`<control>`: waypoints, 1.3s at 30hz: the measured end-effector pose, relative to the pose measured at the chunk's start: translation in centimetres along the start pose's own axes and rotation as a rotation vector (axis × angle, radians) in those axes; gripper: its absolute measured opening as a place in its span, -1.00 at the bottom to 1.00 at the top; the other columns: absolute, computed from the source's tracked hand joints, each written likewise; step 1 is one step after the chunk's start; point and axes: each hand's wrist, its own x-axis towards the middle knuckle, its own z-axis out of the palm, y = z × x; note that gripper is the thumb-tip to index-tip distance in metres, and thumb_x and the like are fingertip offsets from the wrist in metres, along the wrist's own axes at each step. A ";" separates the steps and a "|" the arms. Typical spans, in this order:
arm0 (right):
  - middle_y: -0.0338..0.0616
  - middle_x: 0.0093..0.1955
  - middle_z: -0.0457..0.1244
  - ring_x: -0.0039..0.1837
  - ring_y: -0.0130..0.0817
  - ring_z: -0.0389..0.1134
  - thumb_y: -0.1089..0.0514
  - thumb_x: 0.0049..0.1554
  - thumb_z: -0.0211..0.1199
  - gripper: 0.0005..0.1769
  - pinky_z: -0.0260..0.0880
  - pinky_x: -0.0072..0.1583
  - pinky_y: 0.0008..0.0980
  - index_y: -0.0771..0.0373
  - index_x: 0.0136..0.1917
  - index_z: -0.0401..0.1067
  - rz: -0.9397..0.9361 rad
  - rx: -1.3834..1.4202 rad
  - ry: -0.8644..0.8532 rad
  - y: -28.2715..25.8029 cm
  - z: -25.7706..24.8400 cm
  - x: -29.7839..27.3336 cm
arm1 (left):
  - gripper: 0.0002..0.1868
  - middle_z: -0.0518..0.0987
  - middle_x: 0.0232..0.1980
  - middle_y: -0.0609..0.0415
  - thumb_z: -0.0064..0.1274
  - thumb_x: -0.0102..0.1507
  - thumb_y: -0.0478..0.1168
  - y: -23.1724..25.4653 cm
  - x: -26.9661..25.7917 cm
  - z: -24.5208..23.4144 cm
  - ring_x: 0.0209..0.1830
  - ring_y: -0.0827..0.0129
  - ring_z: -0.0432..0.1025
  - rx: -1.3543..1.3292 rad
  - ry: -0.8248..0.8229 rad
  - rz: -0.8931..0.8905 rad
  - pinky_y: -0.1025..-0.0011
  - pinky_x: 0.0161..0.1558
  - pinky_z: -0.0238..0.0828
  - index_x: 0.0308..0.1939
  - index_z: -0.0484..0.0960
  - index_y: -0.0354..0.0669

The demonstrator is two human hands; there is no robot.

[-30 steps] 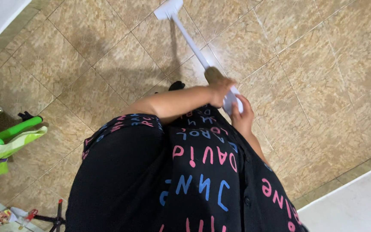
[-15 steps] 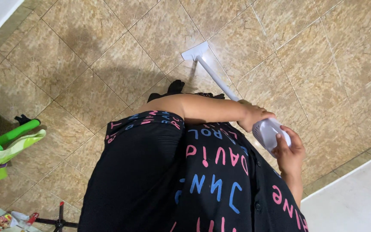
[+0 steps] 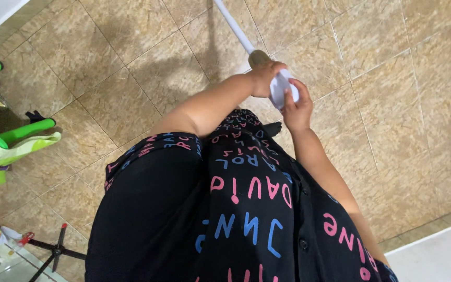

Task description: Vacuuming a tiled floor using a cordless handheld vacuum cleaner with an extension wand.

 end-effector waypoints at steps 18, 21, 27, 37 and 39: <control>-0.13 0.13 0.33 -0.02 -0.51 0.27 0.23 0.34 0.28 -0.74 0.31 -0.04 -0.52 0.24 0.30 0.51 0.203 -0.266 -0.112 -2.7 -9.7 -14.2 | -0.21 0.53 0.30 -0.17 0.26 0.15 0.05 5.2 -6.6 5.8 0.27 0.00 0.47 0.170 -0.505 0.067 0.16 0.22 0.42 0.36 0.35 -0.21; -0.11 0.12 0.36 -0.04 -0.36 0.26 0.19 0.29 0.28 -0.67 0.30 -0.04 -0.41 0.21 0.31 0.48 0.368 -0.208 -0.195 0.4 -2.6 -10.1 | -0.10 0.45 0.44 -0.32 -0.03 0.27 0.36 3.6 -8.4 2.7 0.43 -0.08 0.40 0.404 -0.540 -0.135 0.06 0.40 0.32 0.43 0.42 -0.28; -0.27 -0.08 0.27 -0.21 -0.61 0.14 0.26 0.32 0.24 -0.69 0.19 -0.19 -0.58 0.18 0.33 0.45 0.090 -0.059 -0.439 -1.2 6.4 -2.5 | 0.14 -0.24 0.59 -0.54 0.12 0.17 0.30 -6.7 -7.1 5.0 0.59 -0.41 -0.47 0.212 -0.150 -0.444 -0.28 0.49 -0.41 0.51 0.03 -0.50; -0.14 0.21 0.34 -0.02 -0.52 0.33 0.26 0.34 0.25 -0.72 0.39 -0.09 -0.52 0.23 0.32 0.48 0.216 -0.324 -0.069 -12.0 -11.3 -10.4 | 0.18 0.10 0.57 -0.38 0.33 0.11 0.16 11.3 -1.6 10.1 0.59 -0.19 -0.02 0.087 -0.505 0.062 -0.01 0.51 -0.07 0.58 -0.05 -0.19; -0.10 0.17 0.35 -0.16 -0.46 0.34 0.27 0.31 0.25 -0.70 0.40 -0.20 -0.47 0.25 0.31 0.49 0.426 -0.429 0.210 -15.4 -12.7 -12.9 | 0.38 0.12 0.54 -0.41 0.47 0.07 0.19 12.6 0.8 16.1 0.55 -0.16 0.08 0.051 -0.538 0.193 0.16 0.52 0.04 0.61 -0.18 -0.36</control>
